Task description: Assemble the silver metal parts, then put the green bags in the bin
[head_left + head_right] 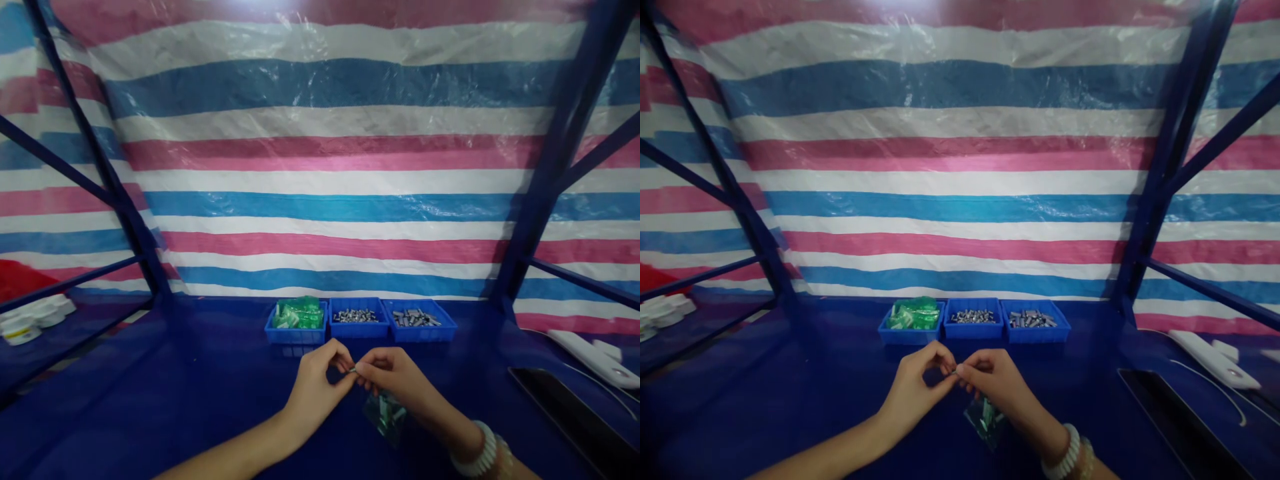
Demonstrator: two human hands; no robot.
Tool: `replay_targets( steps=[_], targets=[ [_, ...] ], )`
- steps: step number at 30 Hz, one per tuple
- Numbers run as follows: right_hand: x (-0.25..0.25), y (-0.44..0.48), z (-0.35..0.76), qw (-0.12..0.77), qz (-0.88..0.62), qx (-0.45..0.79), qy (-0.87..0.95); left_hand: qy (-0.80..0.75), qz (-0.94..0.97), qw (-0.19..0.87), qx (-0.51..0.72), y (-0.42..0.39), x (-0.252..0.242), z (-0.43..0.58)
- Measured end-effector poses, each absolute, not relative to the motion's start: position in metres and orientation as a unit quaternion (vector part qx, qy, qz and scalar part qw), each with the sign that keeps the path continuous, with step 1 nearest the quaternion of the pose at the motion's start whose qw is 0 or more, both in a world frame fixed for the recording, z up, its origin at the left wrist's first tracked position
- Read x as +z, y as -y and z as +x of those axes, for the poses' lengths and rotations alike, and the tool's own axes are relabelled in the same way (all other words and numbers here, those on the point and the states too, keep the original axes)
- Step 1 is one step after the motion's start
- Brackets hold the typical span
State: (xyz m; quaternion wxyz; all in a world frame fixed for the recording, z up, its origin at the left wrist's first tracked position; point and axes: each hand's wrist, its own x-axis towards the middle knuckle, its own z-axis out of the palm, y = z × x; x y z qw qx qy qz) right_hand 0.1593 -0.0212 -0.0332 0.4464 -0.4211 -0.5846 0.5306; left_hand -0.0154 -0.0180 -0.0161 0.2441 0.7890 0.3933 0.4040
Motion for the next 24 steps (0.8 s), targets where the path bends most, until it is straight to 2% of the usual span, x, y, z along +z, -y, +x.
replay_targets(
  steps=[5, 16, 24],
  targets=[
    [-0.026, 0.025, 0.158, 0.419, -0.411, 0.626, 0.514, -0.368, 0.776, 0.226, 0.459, 0.028, -0.013, -0.018],
    [-0.015, 0.032, 0.159, 0.426, -0.385, 0.572, 0.587, -0.250, 0.798, 0.161, 0.525, 0.040, -0.009, -0.022],
    [-0.022, 0.034, 0.150, 0.475, -0.357, 0.541, 0.595, -0.325, 0.749, 0.235, 0.527, 0.035, -0.012, -0.021]
  ],
)
